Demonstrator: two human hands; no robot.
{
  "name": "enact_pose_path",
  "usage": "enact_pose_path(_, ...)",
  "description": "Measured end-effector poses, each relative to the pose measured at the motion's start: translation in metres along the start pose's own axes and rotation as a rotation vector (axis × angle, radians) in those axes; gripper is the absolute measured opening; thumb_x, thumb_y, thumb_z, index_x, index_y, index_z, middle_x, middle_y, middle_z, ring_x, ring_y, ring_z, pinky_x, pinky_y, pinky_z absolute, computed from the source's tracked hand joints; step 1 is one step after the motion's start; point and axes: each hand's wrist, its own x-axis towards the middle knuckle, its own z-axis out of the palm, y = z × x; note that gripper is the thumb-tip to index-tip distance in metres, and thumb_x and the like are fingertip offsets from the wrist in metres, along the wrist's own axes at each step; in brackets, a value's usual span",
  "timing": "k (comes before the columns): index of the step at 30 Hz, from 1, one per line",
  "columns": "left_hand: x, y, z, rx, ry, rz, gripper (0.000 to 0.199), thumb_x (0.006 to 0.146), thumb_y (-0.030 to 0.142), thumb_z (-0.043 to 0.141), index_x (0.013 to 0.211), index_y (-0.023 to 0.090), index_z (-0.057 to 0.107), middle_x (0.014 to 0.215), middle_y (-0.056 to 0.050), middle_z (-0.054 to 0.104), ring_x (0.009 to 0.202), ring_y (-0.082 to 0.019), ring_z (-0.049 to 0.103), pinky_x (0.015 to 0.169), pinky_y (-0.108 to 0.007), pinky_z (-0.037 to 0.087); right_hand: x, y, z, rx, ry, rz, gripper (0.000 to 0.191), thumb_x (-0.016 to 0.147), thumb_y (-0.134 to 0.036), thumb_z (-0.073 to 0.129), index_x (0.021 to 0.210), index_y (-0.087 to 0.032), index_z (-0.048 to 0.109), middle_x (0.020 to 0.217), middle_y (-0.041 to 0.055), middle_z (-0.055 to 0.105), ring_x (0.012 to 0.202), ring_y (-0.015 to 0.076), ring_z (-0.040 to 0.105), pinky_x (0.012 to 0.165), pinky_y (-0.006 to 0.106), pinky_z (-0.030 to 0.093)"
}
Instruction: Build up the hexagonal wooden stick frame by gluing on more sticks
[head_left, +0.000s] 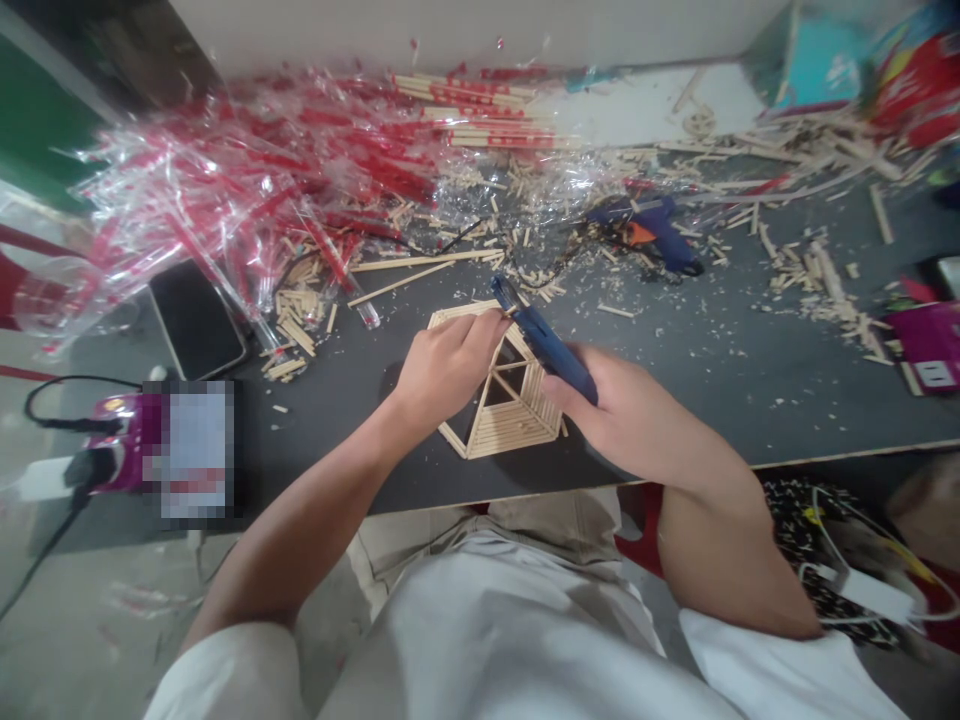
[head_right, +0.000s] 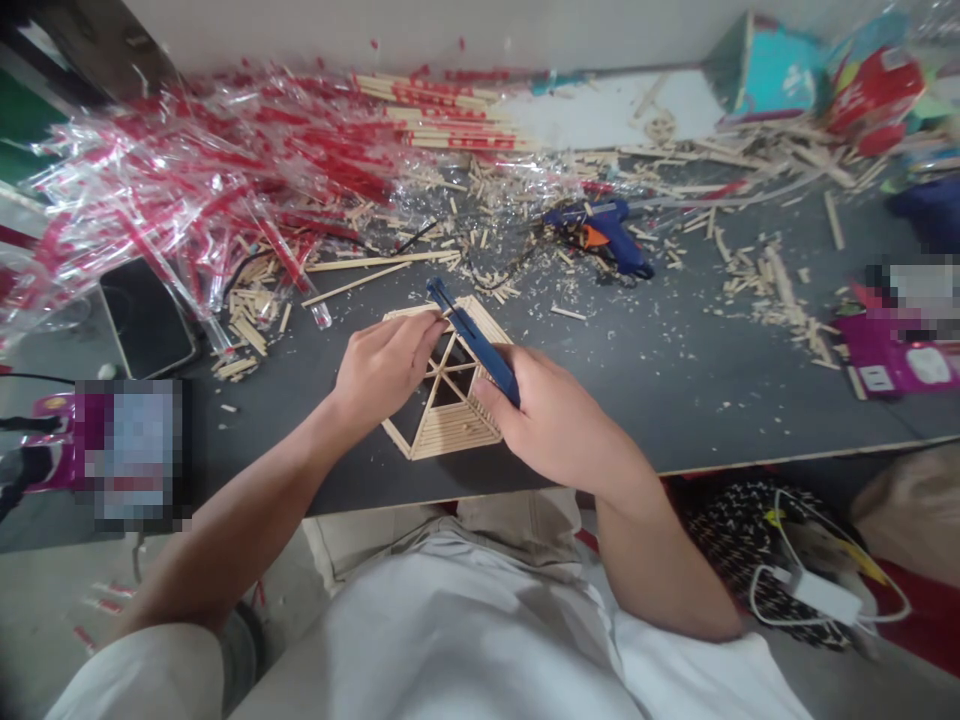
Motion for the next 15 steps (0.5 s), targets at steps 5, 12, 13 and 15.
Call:
enact_pose_path(5, -0.0003, -0.0003, 0.0014, -0.003, 0.018, 0.001, 0.044, 0.116, 0.036, 0.034, 0.102, 0.017, 0.071, 0.086, -0.007, 0.078, 0.075, -0.015, 0.073, 0.068, -0.025, 0.054, 0.0008, 0.0001, 0.0002, -0.014, -0.011, 0.013, 0.034, 0.104, -0.046, 0.05, 0.124, -0.023, 0.065, 0.12, 0.0106, 0.076, 0.114, 0.0338, 0.07, 0.094, 0.049, 0.054)
enact_pose_path(12, -0.0008, -0.0024, 0.001, 0.001, 0.029, 0.028, 0.043, 0.116, 0.034, 0.034, 0.102, 0.016, 0.071, 0.086, -0.007, 0.078, 0.073, -0.015, 0.072, 0.066, -0.027, 0.053, 0.0004, 0.0004, 0.0006, -0.008, -0.016, 0.013, 0.033, 0.105, -0.046, 0.05, 0.123, -0.024, 0.065, 0.124, 0.0113, 0.075, 0.114, 0.0329, 0.07, 0.095, 0.048, 0.054)
enact_pose_path(13, -0.001, -0.0025, 0.0013, 0.0, 0.03, 0.03, 0.043, 0.116, 0.034, 0.034, 0.103, 0.016, 0.071, 0.086, -0.007, 0.078, 0.073, -0.015, 0.073, 0.066, -0.027, 0.053, 0.0005, 0.0005, 0.0009, -0.008, -0.015, 0.013, 0.033, 0.105, -0.046, 0.05, 0.123, -0.023, 0.065, 0.124, 0.0115, 0.075, 0.114, 0.0331, 0.07, 0.095, 0.048, 0.054)
enact_pose_path(15, -0.0013, -0.0027, 0.002, -0.006, 0.026, 0.027, 0.043, 0.116, 0.034, 0.034, 0.103, 0.016, 0.071, 0.086, -0.007, 0.078, 0.074, -0.015, 0.073, 0.067, -0.027, 0.054, 0.0007, 0.0006, 0.0016, -0.011, -0.008, 0.011, 0.034, 0.104, -0.046, 0.05, 0.123, -0.023, 0.065, 0.123, 0.0117, 0.075, 0.114, 0.0336, 0.07, 0.095, 0.048, 0.054)
